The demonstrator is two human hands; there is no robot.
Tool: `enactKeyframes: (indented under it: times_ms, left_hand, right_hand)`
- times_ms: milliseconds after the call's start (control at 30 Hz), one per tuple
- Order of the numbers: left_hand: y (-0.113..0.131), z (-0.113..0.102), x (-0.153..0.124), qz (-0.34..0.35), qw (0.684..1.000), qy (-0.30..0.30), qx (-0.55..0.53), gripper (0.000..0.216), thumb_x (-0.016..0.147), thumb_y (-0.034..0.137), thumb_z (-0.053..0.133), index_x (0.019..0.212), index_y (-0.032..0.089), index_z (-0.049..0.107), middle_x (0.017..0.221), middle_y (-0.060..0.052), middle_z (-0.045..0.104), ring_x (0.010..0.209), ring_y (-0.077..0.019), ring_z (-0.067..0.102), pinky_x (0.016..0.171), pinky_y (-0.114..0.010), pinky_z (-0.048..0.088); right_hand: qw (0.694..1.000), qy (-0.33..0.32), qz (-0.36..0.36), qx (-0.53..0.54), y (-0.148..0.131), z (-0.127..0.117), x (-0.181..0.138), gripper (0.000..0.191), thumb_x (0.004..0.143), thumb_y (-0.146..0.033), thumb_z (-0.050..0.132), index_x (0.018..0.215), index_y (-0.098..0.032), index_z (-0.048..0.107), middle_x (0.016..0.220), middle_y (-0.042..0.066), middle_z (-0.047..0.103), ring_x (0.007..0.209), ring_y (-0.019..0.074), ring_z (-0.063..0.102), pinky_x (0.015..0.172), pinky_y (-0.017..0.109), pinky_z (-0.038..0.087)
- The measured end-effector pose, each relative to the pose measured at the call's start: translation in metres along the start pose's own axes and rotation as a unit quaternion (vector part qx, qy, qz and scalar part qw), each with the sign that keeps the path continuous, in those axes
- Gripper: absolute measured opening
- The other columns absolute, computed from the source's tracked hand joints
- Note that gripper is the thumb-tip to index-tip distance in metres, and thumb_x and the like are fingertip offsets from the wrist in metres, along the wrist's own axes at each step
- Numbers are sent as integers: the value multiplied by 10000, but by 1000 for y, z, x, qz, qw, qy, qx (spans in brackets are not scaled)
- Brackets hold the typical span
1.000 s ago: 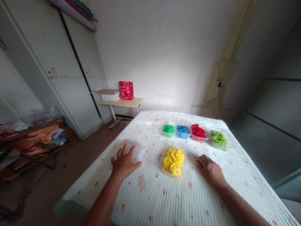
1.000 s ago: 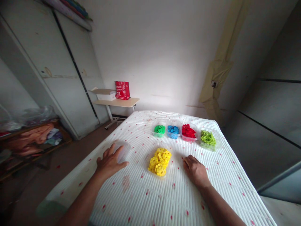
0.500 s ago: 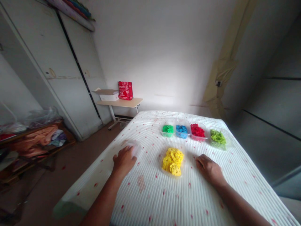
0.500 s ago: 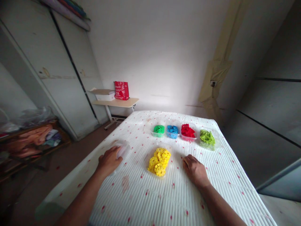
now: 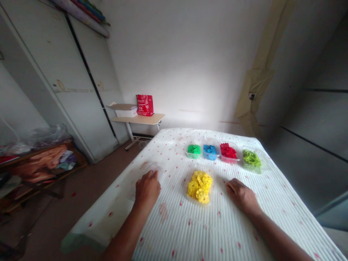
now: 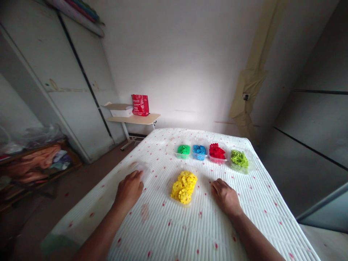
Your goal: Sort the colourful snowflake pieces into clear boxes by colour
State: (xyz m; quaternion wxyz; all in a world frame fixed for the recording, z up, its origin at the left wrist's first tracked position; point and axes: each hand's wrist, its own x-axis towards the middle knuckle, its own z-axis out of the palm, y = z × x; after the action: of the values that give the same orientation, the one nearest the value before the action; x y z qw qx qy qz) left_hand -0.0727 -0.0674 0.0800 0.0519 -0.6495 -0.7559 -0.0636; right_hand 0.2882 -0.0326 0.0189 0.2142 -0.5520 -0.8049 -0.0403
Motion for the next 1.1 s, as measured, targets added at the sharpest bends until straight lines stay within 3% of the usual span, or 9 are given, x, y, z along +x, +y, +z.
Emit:
enactKeyframes:
  times_ms: [133, 333, 600, 867, 1000, 1067, 1100]
  left_hand:
    - [-2, 8, -1, -11, 1000, 17, 12, 400, 804, 324, 450, 1180, 232, 550, 1317, -103, 478, 1142, -279, 453, 901, -449, 372]
    - [-13, 16, 7, -83, 996, -5, 16, 712, 680, 550, 533, 1329, 285, 410, 1482, -114, 231, 1295, -427, 214, 953, -655, 178]
    - [-15, 15, 9, -95, 995, -24, -2, 753, 655, 572, 512, 1342, 291, 385, 1485, -130, 200, 1187, -392, 366, 885, -596, 297]
    - [-5, -11, 3, -71, 997, 32, -18, 719, 676, 537, 556, 1324, 265, 408, 1485, -125, 209, 1240, -373, 301, 945, -593, 232]
    - [0, -26, 1, -35, 984, 47, -171, 639, 705, 474, 557, 1301, 281, 431, 1466, -70, 279, 1286, -320, 282, 1020, -519, 216]
    - [1, -32, 0, 19, 938, 10, -347, 601, 731, 451, 520, 1299, 278, 429, 1430, -47, 351, 1286, -273, 317, 1035, -445, 262]
    - [2, -35, -1, 53, 895, -24, -442, 593, 743, 445, 496, 1305, 270, 422, 1409, -48, 387, 1274, -258, 349, 1025, -415, 295]
  right_hand:
    - [1000, 3, -2, 2, 0, 0, 0, 258, 860, -236, 369, 744, -204, 597, 767, 32, 601, 703, 136, 593, 602, 220, 414]
    - [1000, -4, -3, 3, 1, 1, 1, 265, 867, -243, 358, 759, -200, 596, 774, 40, 599, 712, 147, 596, 625, 233, 430]
    - [1000, -11, 0, 3, -2, -2, 1, 280, 871, -242, 340, 739, -200, 584, 768, 42, 591, 712, 146, 586, 618, 235, 425]
    - [1000, -10, 1, 5, -4, -4, 1, 286, 869, -256, 337, 767, -201, 599, 785, 47, 599, 723, 151, 596, 622, 239, 433]
    - [1000, -11, 11, 10, -2, -3, 1, 274, 860, -265, 357, 752, -205, 601, 776, 44, 602, 710, 148, 591, 614, 236, 437]
    - [1000, -11, 13, 19, -1, -2, 1, 274, 858, -272, 361, 750, -205, 604, 773, 46, 604, 707, 149, 594, 612, 238, 444]
    - [999, -6, 10, 33, 0, -2, 1, 272, 860, -274, 360, 775, -205, 609, 792, 50, 610, 716, 151, 599, 619, 242, 451]
